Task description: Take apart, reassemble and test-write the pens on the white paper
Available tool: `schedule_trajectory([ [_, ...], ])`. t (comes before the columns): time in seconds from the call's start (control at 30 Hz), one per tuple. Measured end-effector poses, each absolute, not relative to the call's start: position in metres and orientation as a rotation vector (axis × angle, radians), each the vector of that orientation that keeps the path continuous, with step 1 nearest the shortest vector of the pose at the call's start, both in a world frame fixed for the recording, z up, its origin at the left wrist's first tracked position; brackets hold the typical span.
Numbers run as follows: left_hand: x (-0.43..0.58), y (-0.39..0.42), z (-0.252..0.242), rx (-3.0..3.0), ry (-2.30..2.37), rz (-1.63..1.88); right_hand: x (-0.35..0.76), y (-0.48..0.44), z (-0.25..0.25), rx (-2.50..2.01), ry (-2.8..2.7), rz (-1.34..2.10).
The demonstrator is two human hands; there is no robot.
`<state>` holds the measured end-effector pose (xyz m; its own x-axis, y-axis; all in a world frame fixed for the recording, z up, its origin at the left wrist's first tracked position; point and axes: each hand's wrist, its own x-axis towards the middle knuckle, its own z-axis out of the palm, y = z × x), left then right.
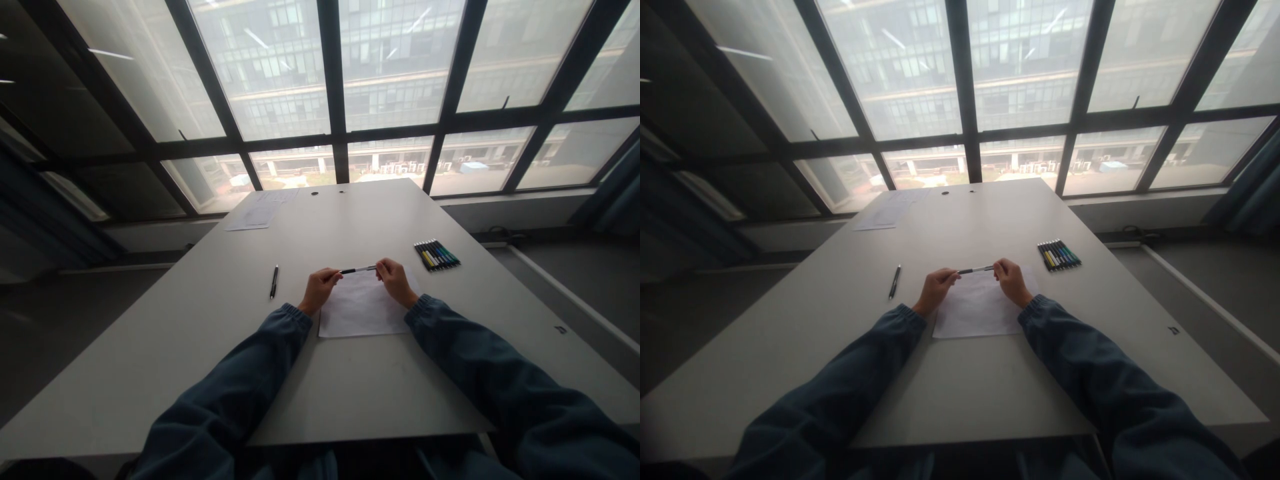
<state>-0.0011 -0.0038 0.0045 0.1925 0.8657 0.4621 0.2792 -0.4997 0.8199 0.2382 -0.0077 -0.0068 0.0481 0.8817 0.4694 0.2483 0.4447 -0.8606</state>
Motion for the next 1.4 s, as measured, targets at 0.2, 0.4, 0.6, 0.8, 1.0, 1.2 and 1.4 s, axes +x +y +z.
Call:
schedule_trajectory([
  [0.2, -0.002, -0.004, 0.004, 1.89, 1.099, 1.311, 0.24, -0.007, -0.009, -1.036, -1.501, 0.676],
  [0.4, -0.004, -0.004, 0.004, 2.041, 1.111, 1.391, 0.238, -0.008, -0.008, -1.047, -1.515, 0.668],
  [0.6, -0.002, -0.003, 0.001, 1.956, 1.149, 1.402, 0.238, -0.008, -0.005, -1.027, -1.474, 0.678],
  [0.8, -0.002, -0.007, 0.0, 2.016, 1.214, 1.319, 0.236, -0.006, -0.006, -0.963, -1.321, 0.897],
  [1.0, -0.003, -0.012, 0.0, 2.074, 1.119, 1.201, 0.23, -0.014, 0.004, -0.645, -1.045, 1.489],
  [1.2, -0.003, -0.014, 0.0, 2.239, 0.988, 1.083, 0.224, -0.017, 0.005, -0.468, -0.837, 1.72],
  [1.4, -0.006, -0.007, -0.004, 2.411, 1.045, 1.156, 0.23, -0.013, 0.012, -0.434, -0.735, 1.75],
])
